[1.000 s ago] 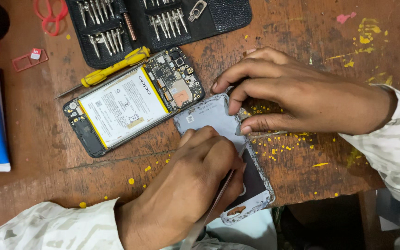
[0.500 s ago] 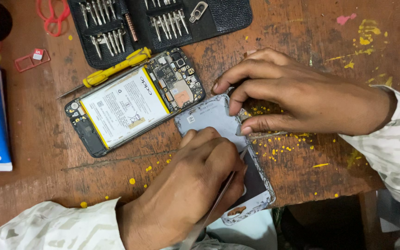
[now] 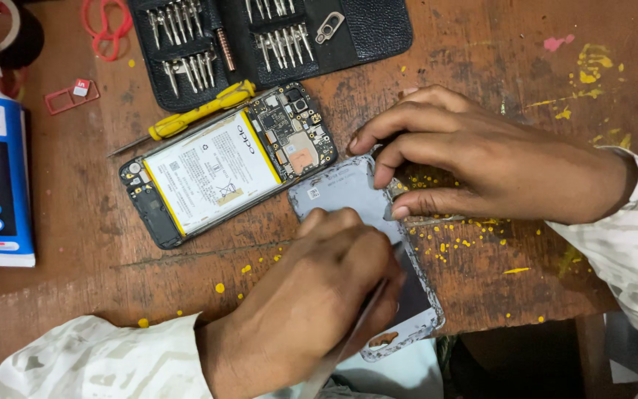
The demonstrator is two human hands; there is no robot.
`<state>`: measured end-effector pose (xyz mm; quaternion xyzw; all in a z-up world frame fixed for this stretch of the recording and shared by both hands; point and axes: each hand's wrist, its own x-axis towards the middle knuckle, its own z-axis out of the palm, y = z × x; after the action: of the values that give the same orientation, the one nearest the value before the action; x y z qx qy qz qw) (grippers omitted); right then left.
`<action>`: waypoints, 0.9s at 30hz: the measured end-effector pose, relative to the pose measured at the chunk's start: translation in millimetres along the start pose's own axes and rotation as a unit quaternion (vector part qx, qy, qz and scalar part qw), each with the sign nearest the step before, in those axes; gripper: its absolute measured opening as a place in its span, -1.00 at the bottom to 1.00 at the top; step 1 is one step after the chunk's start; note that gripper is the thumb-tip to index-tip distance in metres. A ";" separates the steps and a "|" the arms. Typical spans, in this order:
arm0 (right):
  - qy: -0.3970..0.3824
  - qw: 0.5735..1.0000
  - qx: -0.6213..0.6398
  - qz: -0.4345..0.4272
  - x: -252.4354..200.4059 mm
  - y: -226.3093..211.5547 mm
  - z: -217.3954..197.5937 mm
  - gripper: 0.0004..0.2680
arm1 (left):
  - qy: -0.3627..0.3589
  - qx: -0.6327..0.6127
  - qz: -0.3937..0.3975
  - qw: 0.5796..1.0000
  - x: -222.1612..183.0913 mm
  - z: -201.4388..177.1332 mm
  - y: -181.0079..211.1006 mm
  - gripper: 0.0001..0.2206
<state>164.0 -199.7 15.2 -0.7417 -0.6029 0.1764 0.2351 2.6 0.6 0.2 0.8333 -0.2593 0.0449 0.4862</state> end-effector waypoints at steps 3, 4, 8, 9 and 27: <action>-0.006 1.000 0.007 0.008 -0.2 -0.1 -0.2 -0.73 | -0.028 -0.011 0.007 1.000 -2.1 -1.8 1.4 -0.85; -0.005 1.000 0.006 0.005 0.0 0.1 -0.1 -0.73 | -0.016 -0.011 0.006 1.000 -2.5 -2.0 1.6 -0.86; -0.003 1.000 0.012 -0.002 -0.6 1.1 0.2 -0.71 | 0.005 0.009 0.009 1.000 -1.9 -0.8 2.0 -0.86; -0.003 1.000 0.016 -0.003 -1.2 1.5 0.4 -0.71 | 0.005 0.018 0.012 1.000 -2.2 -1.4 2.2 -0.86; -0.010 1.000 0.008 -0.011 -3.1 6.5 4.0 -0.77 | -0.010 0.041 0.060 0.997 -4.2 -2.2 1.8 -0.83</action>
<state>166.4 -203.3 8.1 -0.7313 -0.6118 0.1858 0.2374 -1.4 3.4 1.3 0.8360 -0.3113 0.0761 0.4453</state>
